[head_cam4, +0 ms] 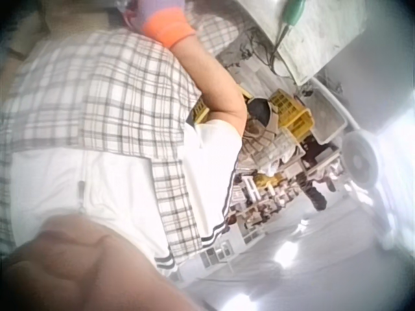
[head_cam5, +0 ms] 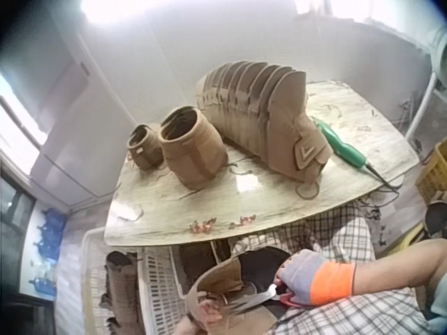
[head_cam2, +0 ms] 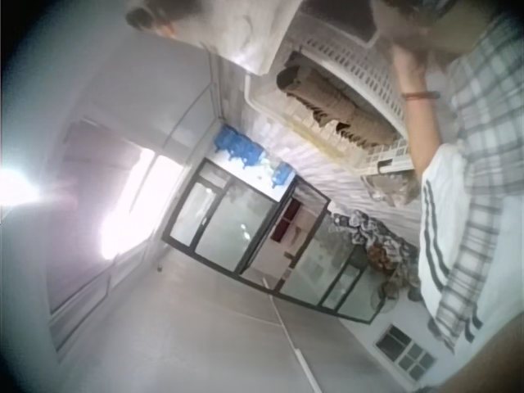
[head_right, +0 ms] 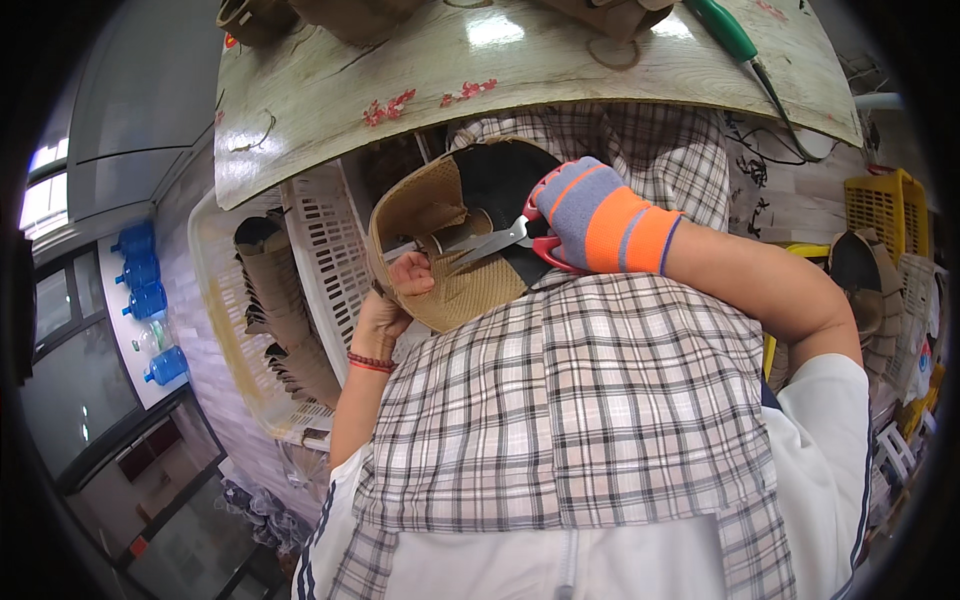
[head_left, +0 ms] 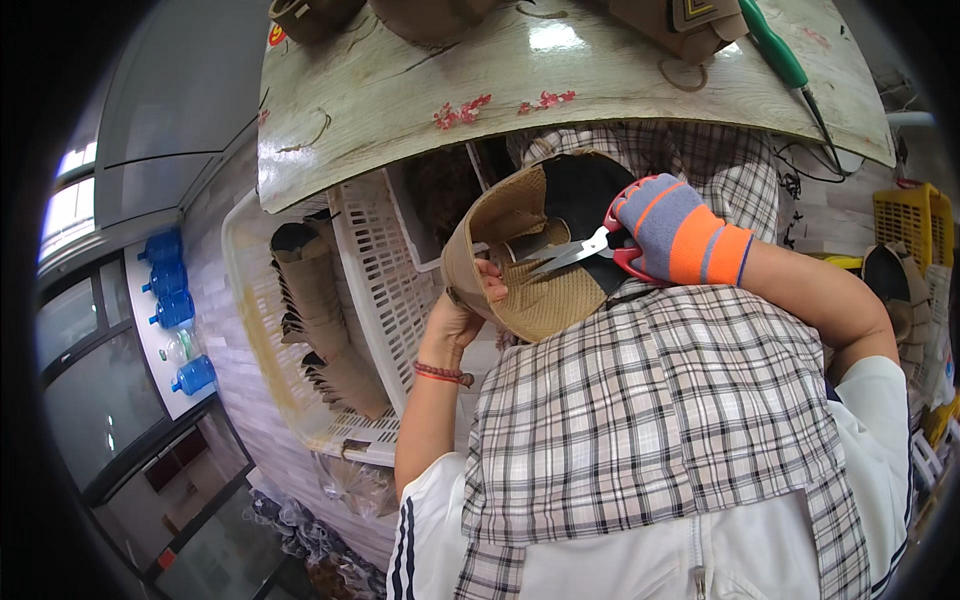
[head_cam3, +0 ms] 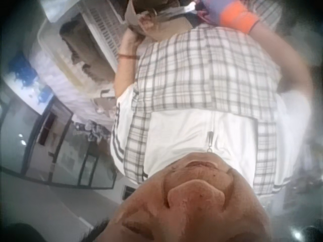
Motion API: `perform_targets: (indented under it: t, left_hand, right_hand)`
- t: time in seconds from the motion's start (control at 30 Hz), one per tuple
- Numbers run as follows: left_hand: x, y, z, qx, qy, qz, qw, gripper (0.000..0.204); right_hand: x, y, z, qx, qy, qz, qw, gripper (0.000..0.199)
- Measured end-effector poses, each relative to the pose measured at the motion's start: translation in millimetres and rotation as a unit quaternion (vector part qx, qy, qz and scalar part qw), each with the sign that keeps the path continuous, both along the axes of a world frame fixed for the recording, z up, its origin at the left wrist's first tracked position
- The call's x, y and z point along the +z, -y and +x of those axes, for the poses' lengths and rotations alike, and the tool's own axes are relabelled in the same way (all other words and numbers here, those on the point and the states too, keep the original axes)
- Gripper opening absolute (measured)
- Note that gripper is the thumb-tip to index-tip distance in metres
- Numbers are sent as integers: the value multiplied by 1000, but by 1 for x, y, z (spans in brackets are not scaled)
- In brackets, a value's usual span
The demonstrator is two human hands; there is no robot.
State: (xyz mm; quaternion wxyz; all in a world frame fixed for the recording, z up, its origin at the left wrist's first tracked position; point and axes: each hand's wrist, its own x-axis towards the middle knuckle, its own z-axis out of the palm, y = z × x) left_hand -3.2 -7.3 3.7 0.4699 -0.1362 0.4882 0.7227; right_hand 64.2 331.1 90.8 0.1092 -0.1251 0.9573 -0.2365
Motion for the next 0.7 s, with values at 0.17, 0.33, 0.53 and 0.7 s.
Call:
perform_targets:
  t: [0.17, 0.33, 0.53, 0.7]
  left_hand:
    - [-2, -5, 5, 11, 6, -9, 1000, 35]
    - [-5, -2, 9, 38, 36, -28, 998, 39]
    - [-7, 0, 8, 46, 65, -17, 997, 38]
    - [-16, -1, 8, 31, 83, 7, 996, 38]
  right_hand:
    - [-5, 8, -8, 10, -18, 19, 1000, 30]
    - [-4, 27, -26, 67, -3, 106, 992, 27]
    - [-11, 31, -31, 87, -21, 106, 990, 26]
    - [-19, 9, -25, 26, 2, 101, 995, 26]
